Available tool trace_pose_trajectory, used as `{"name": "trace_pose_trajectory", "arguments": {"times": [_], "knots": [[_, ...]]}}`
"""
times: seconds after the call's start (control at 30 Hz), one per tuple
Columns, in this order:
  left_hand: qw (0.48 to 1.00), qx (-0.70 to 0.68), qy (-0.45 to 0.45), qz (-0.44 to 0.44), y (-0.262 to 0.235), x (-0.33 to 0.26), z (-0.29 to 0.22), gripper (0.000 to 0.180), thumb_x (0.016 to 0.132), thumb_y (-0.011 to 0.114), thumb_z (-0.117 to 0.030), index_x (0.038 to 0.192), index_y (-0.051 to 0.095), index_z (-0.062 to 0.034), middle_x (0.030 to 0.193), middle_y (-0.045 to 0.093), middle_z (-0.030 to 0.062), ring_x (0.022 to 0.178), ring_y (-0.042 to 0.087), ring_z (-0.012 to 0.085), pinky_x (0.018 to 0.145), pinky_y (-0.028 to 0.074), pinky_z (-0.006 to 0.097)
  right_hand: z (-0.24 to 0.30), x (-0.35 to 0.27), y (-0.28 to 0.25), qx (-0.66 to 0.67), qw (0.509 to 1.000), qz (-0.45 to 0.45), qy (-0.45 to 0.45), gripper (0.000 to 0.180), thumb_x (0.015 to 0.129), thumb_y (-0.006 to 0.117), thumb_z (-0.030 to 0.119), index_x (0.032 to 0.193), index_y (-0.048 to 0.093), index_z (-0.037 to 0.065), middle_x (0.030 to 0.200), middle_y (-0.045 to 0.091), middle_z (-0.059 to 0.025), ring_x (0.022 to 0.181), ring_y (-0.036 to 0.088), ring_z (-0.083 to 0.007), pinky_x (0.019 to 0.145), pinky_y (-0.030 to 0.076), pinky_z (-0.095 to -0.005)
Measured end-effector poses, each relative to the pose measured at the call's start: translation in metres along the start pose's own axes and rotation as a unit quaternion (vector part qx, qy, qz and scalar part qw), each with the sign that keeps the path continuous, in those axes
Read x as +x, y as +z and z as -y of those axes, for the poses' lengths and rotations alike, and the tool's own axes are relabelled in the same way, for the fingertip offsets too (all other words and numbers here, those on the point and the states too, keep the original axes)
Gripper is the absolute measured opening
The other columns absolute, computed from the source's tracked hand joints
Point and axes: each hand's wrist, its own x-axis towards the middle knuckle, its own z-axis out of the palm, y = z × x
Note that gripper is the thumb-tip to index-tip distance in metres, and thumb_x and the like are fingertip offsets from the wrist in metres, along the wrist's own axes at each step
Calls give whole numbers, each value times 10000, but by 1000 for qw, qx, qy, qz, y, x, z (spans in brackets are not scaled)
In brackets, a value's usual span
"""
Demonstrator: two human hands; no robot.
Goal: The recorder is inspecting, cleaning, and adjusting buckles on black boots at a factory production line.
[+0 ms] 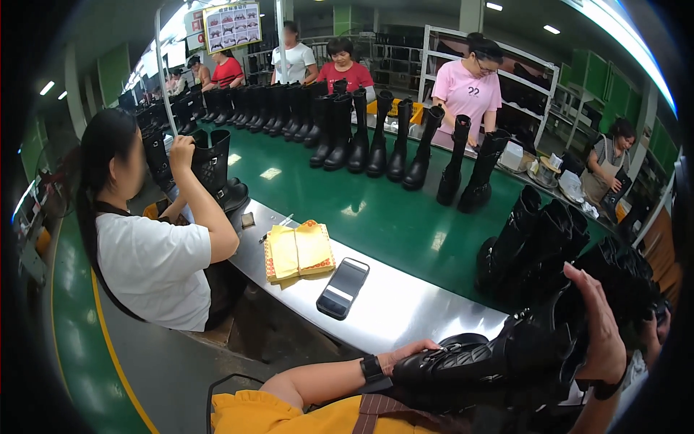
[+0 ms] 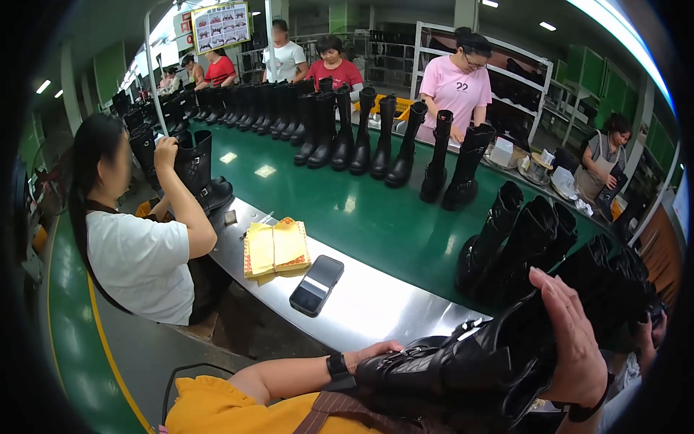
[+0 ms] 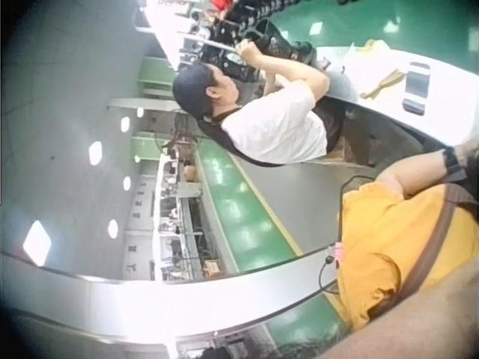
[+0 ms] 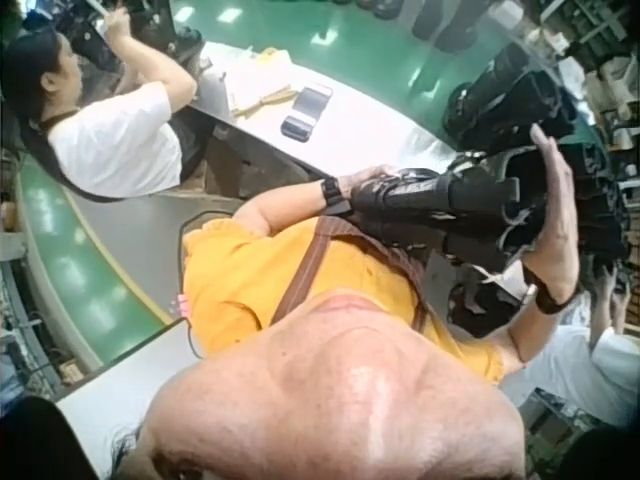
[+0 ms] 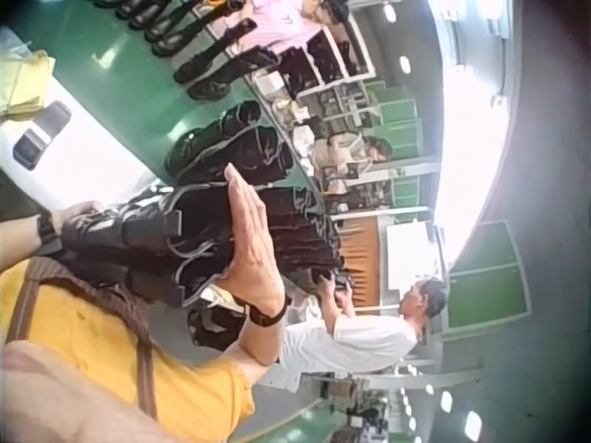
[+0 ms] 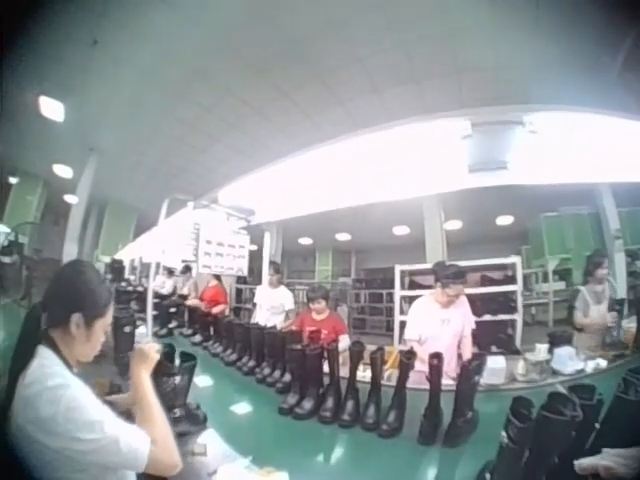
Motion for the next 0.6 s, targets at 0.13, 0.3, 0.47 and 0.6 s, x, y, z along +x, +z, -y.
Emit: {"name": "trace_pose_trajectory", "arguments": {"times": [0.13, 0.3, 0.47, 0.6], "knots": [[999, 40, -14, -21, -3, -1, -4, 330, 917, 508, -187, 1120, 609, 53, 1022, 694, 173, 879, 702, 238, 844, 573, 350, -7, 3, -3, 85, 992, 53, 79, 510, 513, 770, 109, 1015, 706, 45, 776, 625, -41, 761, 616, -181, 663, 481, -288], [999, -8, -40, -14, 0, 3, -13, 367, 926, 474, -182, 1195, 560, 52, 1104, 661, 196, 951, 684, 272, 880, 561, 399, -16, -9, 5, 174, 978, 56, 101, 330, 564, 782, 117, 879, 719, 39, 794, 685, -137, 666, 670, -238, 630, 521, -289], [994, 98, 37, 19, 28, 17, -34, 568, 995, 316, -499, 1312, 487, -61, 1173, 610, 210, 1034, 640, 271, 875, 553, 398, -45, -21, -25, -74, 983, -111, 124, 338, 674, 776, 114, 934, 596, -5, 792, 604, -82, 733, 610, -162, 669, 460, -244], [939, 295, 178, -9, 50, 5, -71, 605, 998, 267, -511, 1436, 323, -98, 1287, 529, 214, 1133, 573, 298, 968, 480, 418, -122, -21, -111, -187, 906, -262, 275, 545, 777, 701, 136, 1276, 492, 75, 1179, 557, -118, 1054, 566, -202, 915, 442, -311]]}}
